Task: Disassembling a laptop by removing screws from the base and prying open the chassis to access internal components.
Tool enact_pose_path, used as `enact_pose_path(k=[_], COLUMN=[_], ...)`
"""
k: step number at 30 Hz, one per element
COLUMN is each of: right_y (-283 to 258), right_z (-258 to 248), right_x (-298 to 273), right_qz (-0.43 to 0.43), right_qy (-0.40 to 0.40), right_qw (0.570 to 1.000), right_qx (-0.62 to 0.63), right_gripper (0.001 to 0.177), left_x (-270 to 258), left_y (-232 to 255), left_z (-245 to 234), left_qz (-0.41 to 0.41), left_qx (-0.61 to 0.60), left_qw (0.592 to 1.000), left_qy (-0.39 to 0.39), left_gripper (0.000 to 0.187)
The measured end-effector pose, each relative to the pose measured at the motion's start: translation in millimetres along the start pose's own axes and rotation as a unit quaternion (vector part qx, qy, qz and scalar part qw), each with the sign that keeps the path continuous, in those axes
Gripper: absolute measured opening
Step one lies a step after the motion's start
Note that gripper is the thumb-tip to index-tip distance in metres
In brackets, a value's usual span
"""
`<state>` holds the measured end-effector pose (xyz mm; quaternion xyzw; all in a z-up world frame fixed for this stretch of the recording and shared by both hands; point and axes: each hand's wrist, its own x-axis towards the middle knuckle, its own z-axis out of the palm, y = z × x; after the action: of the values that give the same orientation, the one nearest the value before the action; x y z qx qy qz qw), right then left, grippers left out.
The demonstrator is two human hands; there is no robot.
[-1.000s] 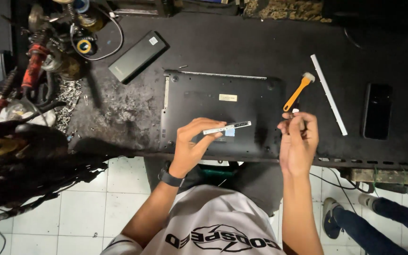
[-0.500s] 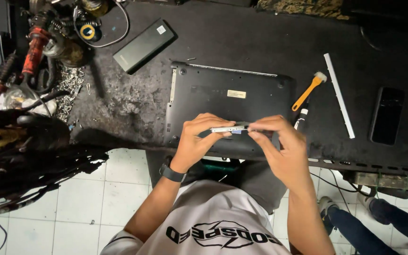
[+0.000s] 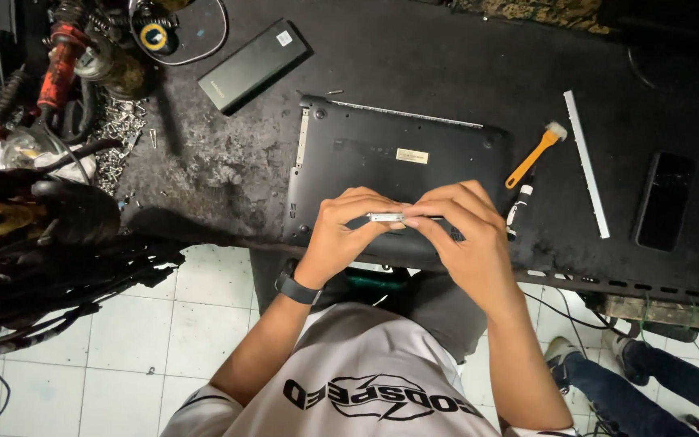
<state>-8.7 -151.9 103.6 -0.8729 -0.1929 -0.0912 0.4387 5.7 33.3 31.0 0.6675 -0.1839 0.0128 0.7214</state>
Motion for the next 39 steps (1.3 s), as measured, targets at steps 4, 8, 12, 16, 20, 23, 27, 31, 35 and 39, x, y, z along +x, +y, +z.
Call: enact_pose_path(k=[4, 8, 12, 16, 20, 23, 27, 31, 35, 39], right_y=[7, 8, 10, 5, 5, 5, 9, 8, 8, 11], right_z=[5, 2, -2, -2, -1, 0, 1, 2, 3, 5], right_x=[-6, -9, -10, -8, -7, -7, -9, -9, -9, -12], right_qz=[0.005, 0.02, 0.022, 0.009, 0.011, 0.01, 0.004, -0.001, -0.004, -0.009], right_qy=[0.006, 0.007, 0.0, -0.005, -0.001, 0.001, 0.008, 0.007, 0.011, 0.019], right_qw=[1.0, 0.999, 0.999, 1.0, 1.0, 1.0, 1.0, 1.0, 1.0, 1.0], right_qx=[0.001, 0.029, 0.036, 0.017, 0.021, 0.02, 0.013, 0.008, 0.005, 0.002], right_gripper=[0.006, 0.011, 0.014, 0.014, 0.01, 0.009, 0.009, 0.01, 0.01, 0.009], left_x=[-3, -2, -2, -1, -1, -1, -2, -2, -2, -4], left_y=[-6, -4, -1, -3, 0, -1, -2, -1, -1, -4], left_z=[0, 1, 2, 1, 2, 2, 2, 2, 2, 2], left_qz=[-0.007, -0.005, -0.009, -0.013, -0.013, -0.014, -0.013, -0.011, -0.012, -0.008], left_qx=[0.01, 0.009, 0.0, 0.003, 0.001, 0.001, 0.001, 0.0, -0.001, -0.001], left_qw=[1.0, 1.0, 1.0, 1.0, 1.0, 1.0, 1.0, 1.0, 1.0, 1.0], left_qy=[-0.003, 0.0, 0.008, 0.004, 0.008, 0.01, 0.009, 0.008, 0.005, 0.004], left_gripper=[0.015, 0.015, 0.015, 0.015, 0.016, 0.016, 0.016, 0.016, 0.016, 0.016])
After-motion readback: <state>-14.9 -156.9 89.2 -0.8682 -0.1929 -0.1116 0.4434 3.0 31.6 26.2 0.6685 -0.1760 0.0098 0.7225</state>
